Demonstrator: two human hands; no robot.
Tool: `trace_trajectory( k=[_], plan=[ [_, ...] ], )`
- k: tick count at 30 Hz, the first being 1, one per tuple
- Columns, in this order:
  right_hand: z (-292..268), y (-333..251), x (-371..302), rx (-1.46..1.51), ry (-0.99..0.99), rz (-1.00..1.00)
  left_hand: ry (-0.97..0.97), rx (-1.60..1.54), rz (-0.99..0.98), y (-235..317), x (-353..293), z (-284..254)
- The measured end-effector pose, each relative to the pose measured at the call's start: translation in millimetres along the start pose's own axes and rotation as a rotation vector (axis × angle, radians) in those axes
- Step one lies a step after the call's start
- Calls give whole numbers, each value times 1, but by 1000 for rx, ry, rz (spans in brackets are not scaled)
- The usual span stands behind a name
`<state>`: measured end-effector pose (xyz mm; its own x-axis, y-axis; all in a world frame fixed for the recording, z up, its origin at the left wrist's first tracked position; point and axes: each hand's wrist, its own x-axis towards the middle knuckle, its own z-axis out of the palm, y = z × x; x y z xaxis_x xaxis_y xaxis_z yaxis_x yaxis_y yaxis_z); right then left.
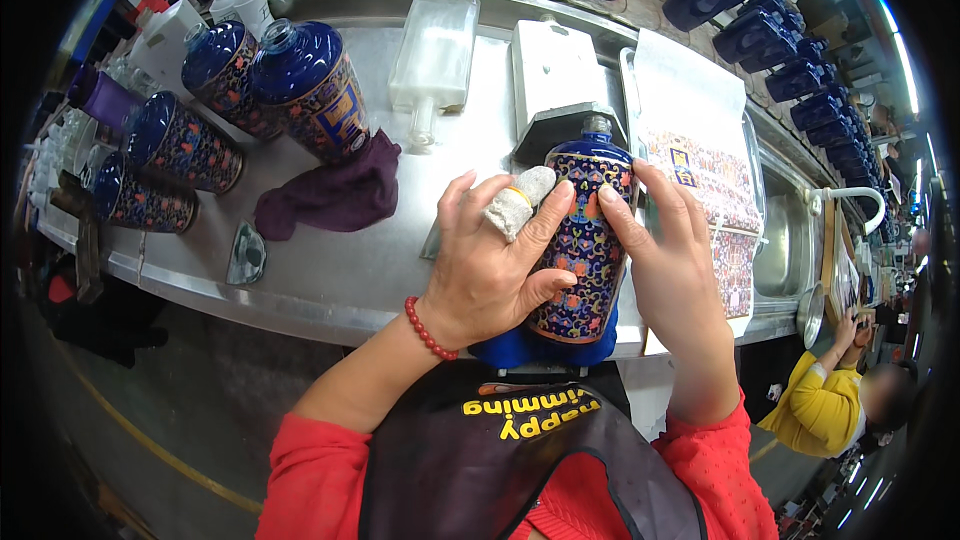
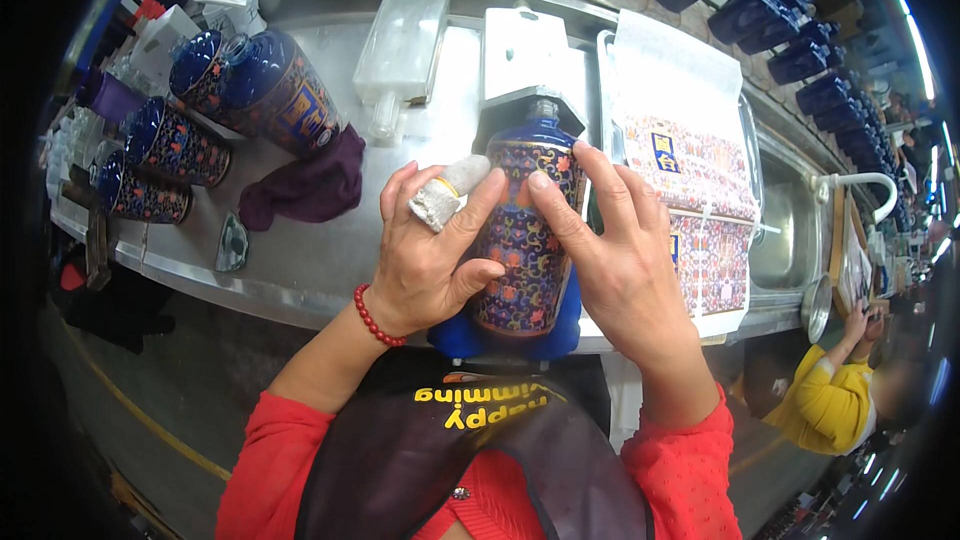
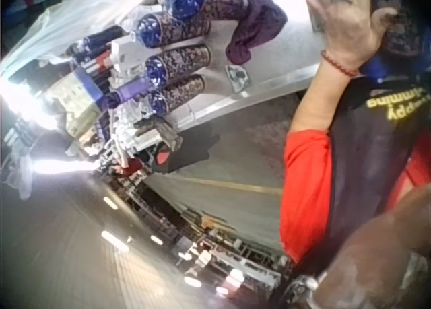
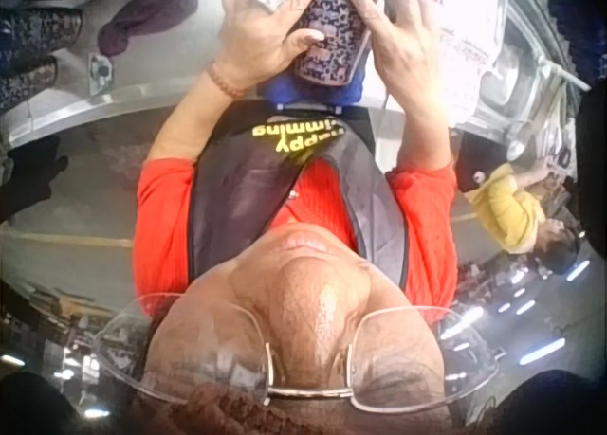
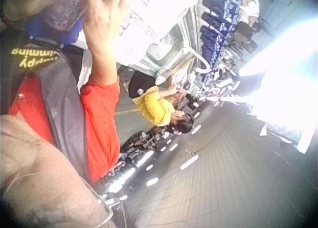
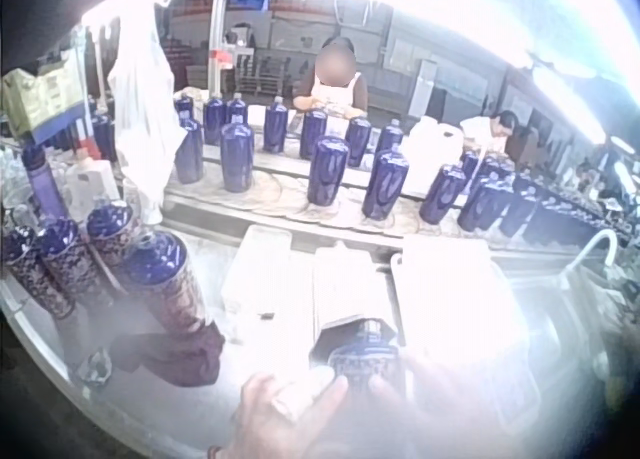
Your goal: The person applies decorative stickers to a blue ceramic bottle. They peel stickers from a sheet, position them on the bottle, and smooth them with a green tool and fingers. The person repeats this process for multiple stickers on the same bottle.
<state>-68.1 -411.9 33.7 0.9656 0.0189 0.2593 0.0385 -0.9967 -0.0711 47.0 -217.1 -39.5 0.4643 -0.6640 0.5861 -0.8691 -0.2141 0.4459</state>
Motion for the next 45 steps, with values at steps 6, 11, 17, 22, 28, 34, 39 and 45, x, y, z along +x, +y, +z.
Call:
trace_trajectory(
  k=[6, 11, 17, 22, 28, 34, 39, 45],
  plan=[
    [0, -4, -3, -4, 18, -36, -40, 14, -12, 7, -7, -2],
    [1, -9, -9, -10, 28, -6, -69, 5, -16, 10, -16, 0],
    [2, -15, -17, -3, 16, -4, -96, -58, -54, 17, -27, 6],
    [2, -20, -24, 64, 44, 34, -93, -85, -52, 22, -35, 7],
    [2, -24, -36, 22, 13, 11, -97, -115, -53, 27, -50, 7],
    [3, -31, -50, -5, -23, 1, -101, -136, -57, 32, -63, 10],
    [4, -37, -62, 31, -17, -11, -115, -143, -57, 35, -73, 10],
    [7, -48, -78, 68, -37, -5, -115, -119, -28, 38, -82, 12]
  ],
)
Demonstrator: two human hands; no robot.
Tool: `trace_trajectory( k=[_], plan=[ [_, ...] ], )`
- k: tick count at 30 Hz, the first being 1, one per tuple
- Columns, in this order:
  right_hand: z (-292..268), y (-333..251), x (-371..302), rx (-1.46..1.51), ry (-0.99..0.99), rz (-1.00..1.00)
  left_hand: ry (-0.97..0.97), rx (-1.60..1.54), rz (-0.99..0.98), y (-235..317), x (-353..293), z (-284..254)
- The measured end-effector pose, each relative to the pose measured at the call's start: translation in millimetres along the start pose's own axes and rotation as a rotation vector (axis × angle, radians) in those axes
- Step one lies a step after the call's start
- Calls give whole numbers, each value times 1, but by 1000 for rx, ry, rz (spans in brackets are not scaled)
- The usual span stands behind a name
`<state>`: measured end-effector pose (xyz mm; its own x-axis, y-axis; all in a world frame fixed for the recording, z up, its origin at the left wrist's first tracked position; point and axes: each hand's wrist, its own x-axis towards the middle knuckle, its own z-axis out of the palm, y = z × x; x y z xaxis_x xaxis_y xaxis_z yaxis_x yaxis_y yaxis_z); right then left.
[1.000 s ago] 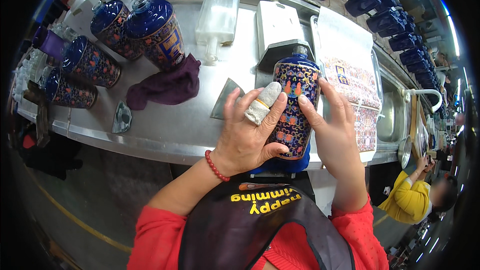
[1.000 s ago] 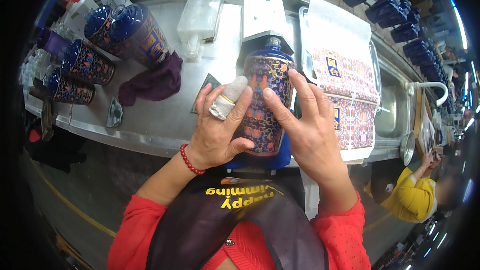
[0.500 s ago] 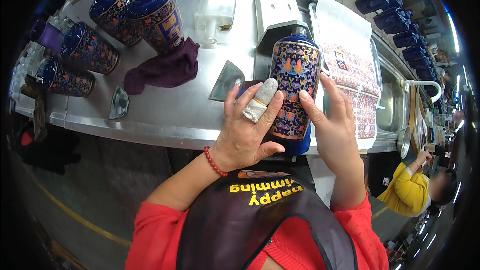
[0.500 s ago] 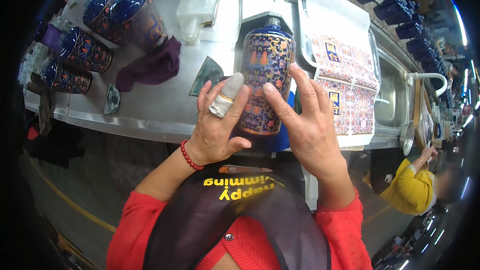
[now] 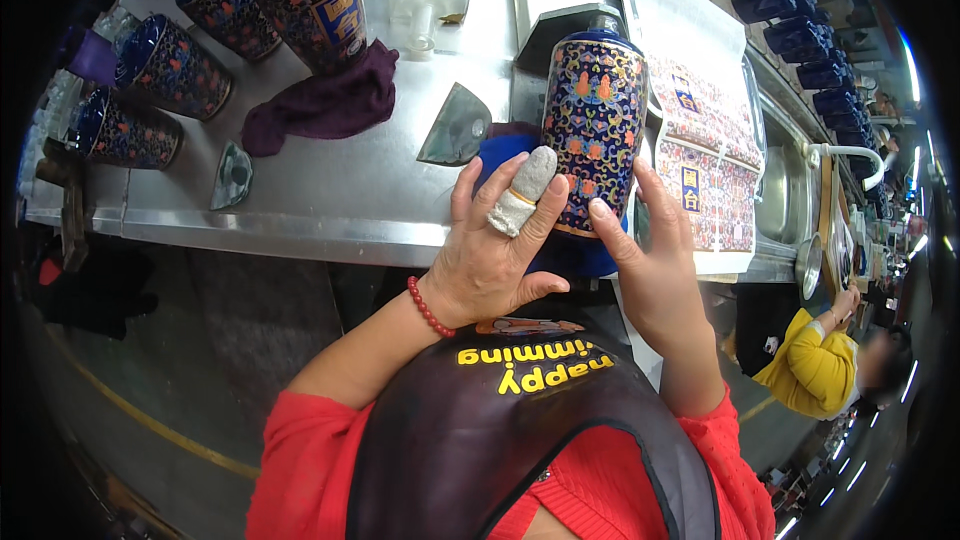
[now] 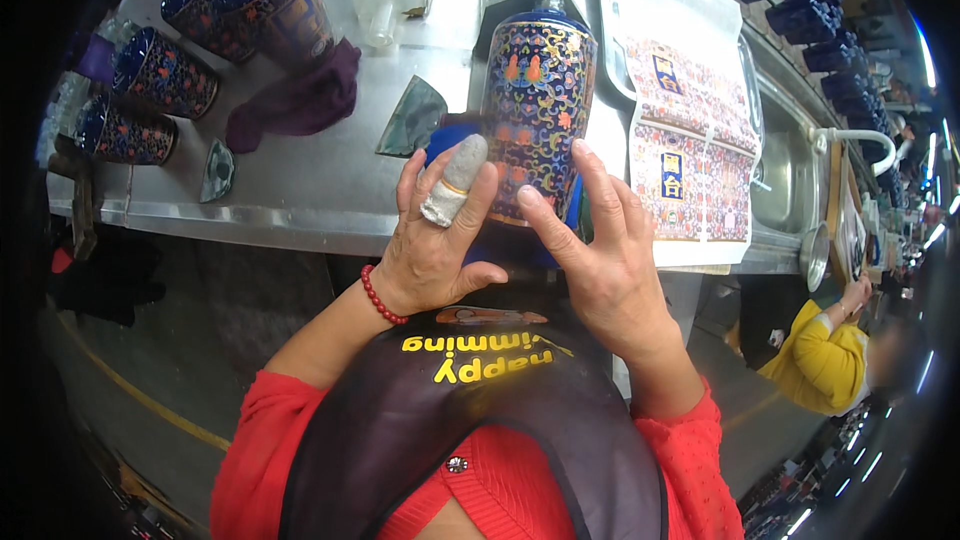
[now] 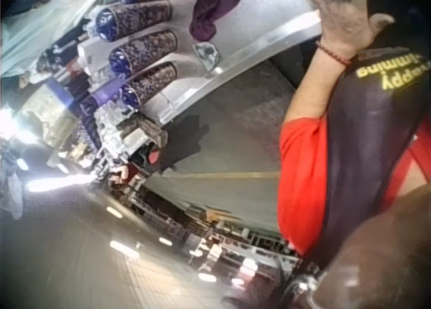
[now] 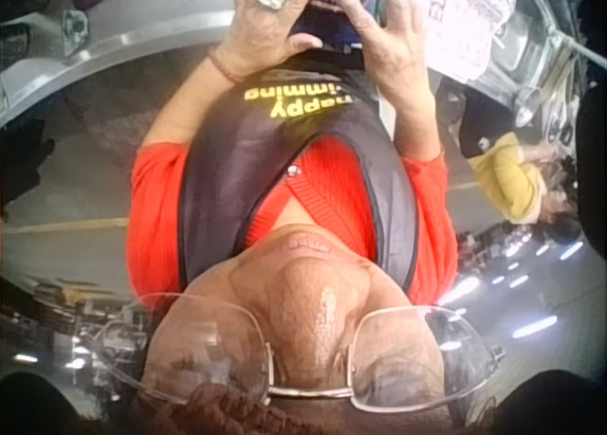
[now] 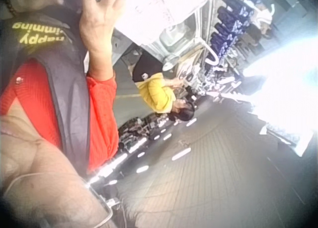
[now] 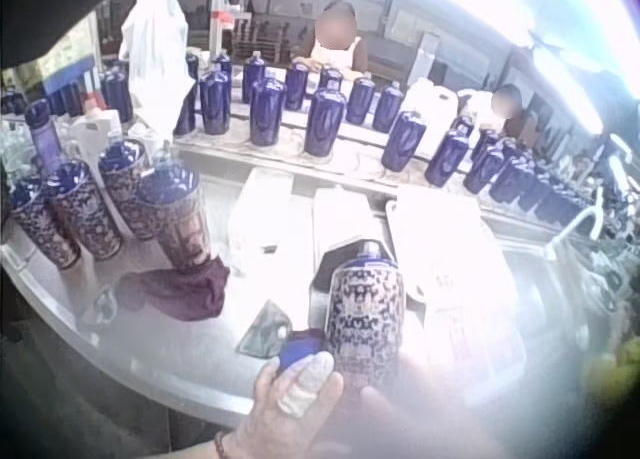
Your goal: The person applies decorative stickers to a blue ceramic bottle. They peel stickers from a sheet, position them on the bottle, and smooth them with a green tool and fingers. The person repeats this process for multiple stickers on the same bottle.
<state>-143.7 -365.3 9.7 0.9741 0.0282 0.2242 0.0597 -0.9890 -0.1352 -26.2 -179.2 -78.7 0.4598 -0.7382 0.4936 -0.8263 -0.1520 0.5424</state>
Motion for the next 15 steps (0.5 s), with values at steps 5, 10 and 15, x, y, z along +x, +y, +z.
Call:
trace_trajectory(
  k=[5, 10, 15],
  plan=[
    [1, -2, -6, -17, -28, -12, 9, 86, 73, -1, -6, 1],
    [2, -4, -7, 0, -31, 1, 18, 75, 71, -2, -11, 2],
    [4, -6, -10, 54, -2, 59, 30, 7, 27, 4, -16, 6]
  ],
)
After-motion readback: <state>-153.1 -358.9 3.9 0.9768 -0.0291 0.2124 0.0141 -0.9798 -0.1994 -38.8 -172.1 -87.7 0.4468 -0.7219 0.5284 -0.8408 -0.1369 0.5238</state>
